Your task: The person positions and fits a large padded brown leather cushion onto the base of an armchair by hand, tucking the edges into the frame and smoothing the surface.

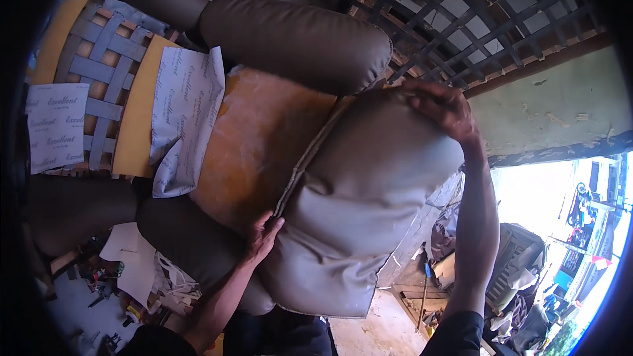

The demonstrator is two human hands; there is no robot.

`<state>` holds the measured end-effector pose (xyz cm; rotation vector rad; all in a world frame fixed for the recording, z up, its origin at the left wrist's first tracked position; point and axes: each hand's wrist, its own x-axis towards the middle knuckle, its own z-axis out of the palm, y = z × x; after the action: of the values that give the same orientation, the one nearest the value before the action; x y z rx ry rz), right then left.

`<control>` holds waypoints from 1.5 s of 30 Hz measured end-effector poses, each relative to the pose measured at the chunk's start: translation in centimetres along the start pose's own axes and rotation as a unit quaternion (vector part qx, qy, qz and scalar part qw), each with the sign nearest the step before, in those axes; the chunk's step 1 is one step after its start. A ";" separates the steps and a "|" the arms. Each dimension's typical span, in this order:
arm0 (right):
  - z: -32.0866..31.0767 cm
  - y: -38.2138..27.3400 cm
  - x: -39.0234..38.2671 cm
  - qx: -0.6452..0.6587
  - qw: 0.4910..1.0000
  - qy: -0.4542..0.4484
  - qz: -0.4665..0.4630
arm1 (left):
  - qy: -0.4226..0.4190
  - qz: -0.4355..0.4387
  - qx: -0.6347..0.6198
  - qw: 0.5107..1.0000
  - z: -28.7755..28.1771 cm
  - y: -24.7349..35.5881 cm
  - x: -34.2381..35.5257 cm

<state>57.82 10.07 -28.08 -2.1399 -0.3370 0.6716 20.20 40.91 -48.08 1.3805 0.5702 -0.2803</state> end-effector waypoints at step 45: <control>11.9 8.7 10.4 -0.489 0.855 0.164 -0.045 | 0.063 -0.030 0.233 0.970 1.8 -3.6 4.7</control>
<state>59.51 17.33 -44.52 -3.1114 -0.6872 0.0125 22.63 39.17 -53.50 1.8456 0.6794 -0.3955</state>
